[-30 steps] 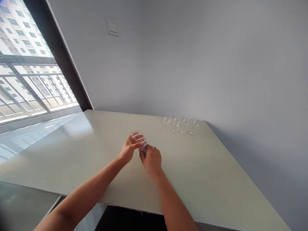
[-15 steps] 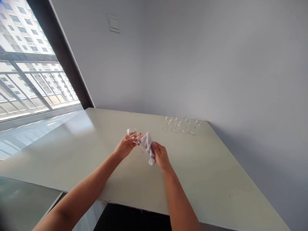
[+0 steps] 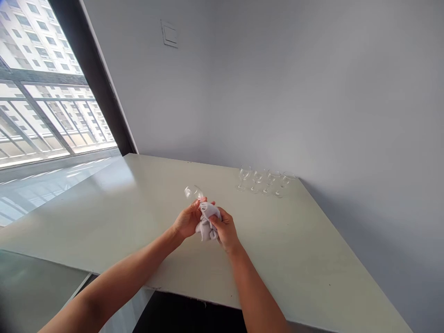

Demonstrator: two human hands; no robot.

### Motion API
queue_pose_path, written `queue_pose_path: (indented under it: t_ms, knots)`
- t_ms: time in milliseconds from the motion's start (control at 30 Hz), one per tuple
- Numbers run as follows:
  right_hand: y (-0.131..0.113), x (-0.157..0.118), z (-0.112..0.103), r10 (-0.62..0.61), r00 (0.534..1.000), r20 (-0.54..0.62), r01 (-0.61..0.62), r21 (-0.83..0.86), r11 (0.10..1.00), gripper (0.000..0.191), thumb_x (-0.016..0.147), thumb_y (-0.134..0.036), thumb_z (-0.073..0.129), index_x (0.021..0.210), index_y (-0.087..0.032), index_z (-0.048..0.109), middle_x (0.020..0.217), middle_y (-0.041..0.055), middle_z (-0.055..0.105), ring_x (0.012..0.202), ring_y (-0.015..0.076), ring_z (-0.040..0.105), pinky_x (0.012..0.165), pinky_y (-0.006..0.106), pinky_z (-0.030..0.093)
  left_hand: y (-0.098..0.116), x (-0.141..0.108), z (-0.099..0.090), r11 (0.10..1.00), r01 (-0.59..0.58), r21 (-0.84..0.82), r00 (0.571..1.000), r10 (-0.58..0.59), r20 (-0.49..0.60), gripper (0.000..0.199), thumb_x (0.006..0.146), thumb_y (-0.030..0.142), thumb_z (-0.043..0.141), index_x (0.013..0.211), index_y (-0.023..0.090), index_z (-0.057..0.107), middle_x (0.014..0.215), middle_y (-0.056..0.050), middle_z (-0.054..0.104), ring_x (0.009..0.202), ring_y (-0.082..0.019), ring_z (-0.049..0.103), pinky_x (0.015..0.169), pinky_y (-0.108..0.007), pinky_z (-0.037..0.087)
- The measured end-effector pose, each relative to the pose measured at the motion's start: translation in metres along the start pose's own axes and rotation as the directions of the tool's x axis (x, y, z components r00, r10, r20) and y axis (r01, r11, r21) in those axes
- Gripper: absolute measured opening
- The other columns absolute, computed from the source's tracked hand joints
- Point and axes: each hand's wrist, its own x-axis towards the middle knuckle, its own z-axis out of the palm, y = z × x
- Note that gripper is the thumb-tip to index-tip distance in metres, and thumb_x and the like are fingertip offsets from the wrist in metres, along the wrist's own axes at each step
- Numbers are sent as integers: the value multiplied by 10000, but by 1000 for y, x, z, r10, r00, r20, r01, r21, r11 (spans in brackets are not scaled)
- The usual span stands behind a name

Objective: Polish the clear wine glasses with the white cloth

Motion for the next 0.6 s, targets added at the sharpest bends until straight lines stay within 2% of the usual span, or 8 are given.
queue_pose_path:
  t_ms: [67, 133, 233, 300, 367, 467, 533, 600]
  knots:
    - [5, 3, 1, 111, 990, -83, -87, 255, 963, 251, 668, -384, 674, 866, -242, 612, 700, -24, 589, 565, 97, 502, 490, 216, 399, -3, -1, 2, 999, -52, 8, 999, 52, 4, 181, 703, 256, 644, 838, 178, 552, 785, -3, 600, 690, -117, 577, 657, -243, 449]
    - [11, 5, 3, 248, 963, -106, -185, 407, 894, 241, 680, -410, 656, 834, -233, 599, 650, -33, 592, 485, 81, 484, 412, 196, 364, -5, -1, 3, 992, -118, 45, 993, 118, -14, 211, 661, 212, 677, 817, 181, 539, 784, 9, 604, 676, -106, 571, 642, -231, 435]
    - [18, 7, 6, 449, 891, -68, -363, 489, 793, 214, 706, -400, 623, 715, -192, 573, 521, -35, 555, 377, 70, 423, 327, 181, 280, -6, 0, 3, 950, -240, 202, 966, 254, -48, 276, 608, 189, 710, 795, 185, 507, 802, 7, 619, 786, -138, 585, 687, -242, 425]
    - [21, 8, 8, 524, 851, -33, -441, 498, 747, 195, 701, -363, 626, 679, -179, 565, 522, -19, 565, 388, 85, 449, 325, 189, 288, -6, 2, 1, 885, -308, 350, 936, 348, -56, 299, 597, 207, 715, 784, 185, 483, 787, -1, 631, 833, -161, 584, 711, -261, 423]
    - [22, 8, 10, 517, 855, -46, -427, 504, 751, 163, 684, -330, 643, 689, -179, 582, 586, -1, 600, 460, 109, 508, 368, 206, 350, -5, 3, -2, 804, -355, 477, 897, 436, -69, 303, 602, 236, 708, 780, 186, 468, 782, -9, 641, 828, -166, 584, 731, -280, 424]
    - [23, 8, 11, 429, 889, -158, -310, 482, 820, 186, 661, -352, 667, 732, -187, 620, 689, 7, 633, 599, 129, 562, 490, 222, 433, -4, 5, -7, 684, -345, 643, 848, 521, -99, 288, 612, 287, 695, 773, 182, 480, 810, -27, 655, 800, -162, 583, 734, -288, 426]
    - [23, 7, 11, 375, 899, -228, -255, 423, 869, 263, 657, -419, 662, 779, -187, 639, 729, 12, 640, 658, 135, 570, 552, 224, 449, -5, 6, -10, 627, -302, 718, 836, 536, -117, 290, 608, 316, 691, 775, 176, 501, 826, -44, 661, 807, -170, 581, 709, -285, 435]
    - [25, 7, 10, 320, 914, -250, -222, 353, 909, 334, 651, -469, 652, 826, -186, 645, 746, 17, 639, 687, 140, 569, 583, 228, 448, -7, 8, -13, 593, -255, 764, 842, 525, -126, 299, 605, 336, 688, 796, 174, 526, 826, -50, 665, 815, -177, 581, 687, -284, 447]
